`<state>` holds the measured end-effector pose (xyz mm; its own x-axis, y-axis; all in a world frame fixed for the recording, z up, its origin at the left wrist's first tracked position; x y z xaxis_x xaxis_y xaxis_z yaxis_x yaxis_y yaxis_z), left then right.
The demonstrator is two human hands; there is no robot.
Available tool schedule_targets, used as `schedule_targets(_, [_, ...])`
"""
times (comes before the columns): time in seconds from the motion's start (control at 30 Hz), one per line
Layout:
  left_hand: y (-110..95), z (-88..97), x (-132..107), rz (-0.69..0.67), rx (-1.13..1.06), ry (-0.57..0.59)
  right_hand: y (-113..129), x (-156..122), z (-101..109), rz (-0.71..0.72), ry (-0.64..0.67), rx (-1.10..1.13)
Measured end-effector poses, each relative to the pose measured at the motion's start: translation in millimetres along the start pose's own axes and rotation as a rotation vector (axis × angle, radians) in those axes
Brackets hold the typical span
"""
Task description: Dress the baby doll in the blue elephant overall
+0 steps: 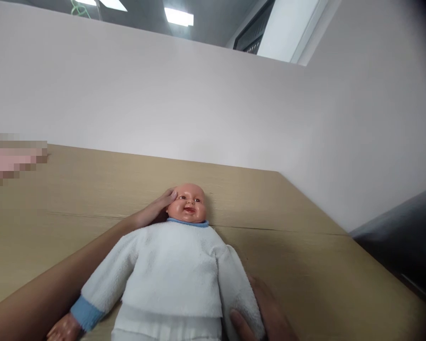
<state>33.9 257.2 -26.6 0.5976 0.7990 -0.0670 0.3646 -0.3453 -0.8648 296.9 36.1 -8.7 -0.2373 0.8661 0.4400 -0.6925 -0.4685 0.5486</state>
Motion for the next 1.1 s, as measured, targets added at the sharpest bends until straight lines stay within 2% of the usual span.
schedule_targets(0.13, [-7, 5.0, -7, 0.007, 0.097, 0.025, -1, 1, 4, 0.032, 0.048, -0.085])
schedule_targets(0.33, [-13, -5.9, -11, 0.021, 0.094, 0.027, 7, 9, 0, -0.086, 0.066, -0.014])
schedule_targets(0.4, [-26, -4.6, -12, -0.017, 0.204, -0.059, 6, 9, -1, -0.103, 0.040, 0.039])
schedule_targets(0.5, [-69, -3.1, -27, -0.201, 0.516, -0.310, -1, 10, 6, -0.142, -0.090, 0.116])
schedule_targets(0.57, [-97, -17.1, -47, -0.340, 0.654, -0.425, -3, 16, 18, -0.146, -0.198, 0.106])
schedule_targets(0.67, [-117, -64.3, -87, -0.495, 0.817, -0.448, 9, 29, 40, -0.062, -0.281, 0.052])
schedule_targets(0.73, [-110, -108.5, -115, -0.533, 0.921, -0.328, 27, 33, 59, 0.003, -0.334, 0.052])
schedule_targets(0.8, [-93, -154.4, -145, -0.541, 1.023, -0.145, 52, 26, 79, 0.066, -0.394, 0.093])
schedule_targets(0.9, [-55, -211.7, -194, -0.490, 1.164, 0.133, 101, -13, 102, 0.205, -0.487, 0.100])
schedule_targets(0.97, [-29, -235.9, -228, -0.412, 1.191, 0.242, 131, -55, 107, 0.299, -0.497, 0.055])
schedule_targets(1.03, [-3, -250.3, -261, -0.336, 1.218, 0.279, 155, -103, 100, 0.442, -0.462, -0.049])
schedule_targets(1.1, [21, -257.5, -292, -0.323, 1.331, 0.258, 163, -148, 85, 0.527, -0.400, -0.133])
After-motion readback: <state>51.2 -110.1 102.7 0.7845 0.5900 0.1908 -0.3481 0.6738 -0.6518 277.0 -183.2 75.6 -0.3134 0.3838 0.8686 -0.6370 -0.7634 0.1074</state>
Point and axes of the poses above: each hand's wrist, its own x-axis towards the middle knuckle, its own z-axis out of the back of the hand, y = z × x, the point moved 8 cm from there along x, towards the middle knuckle, and after that the axes turned 6 degrees about z, right-handed, at the moved point
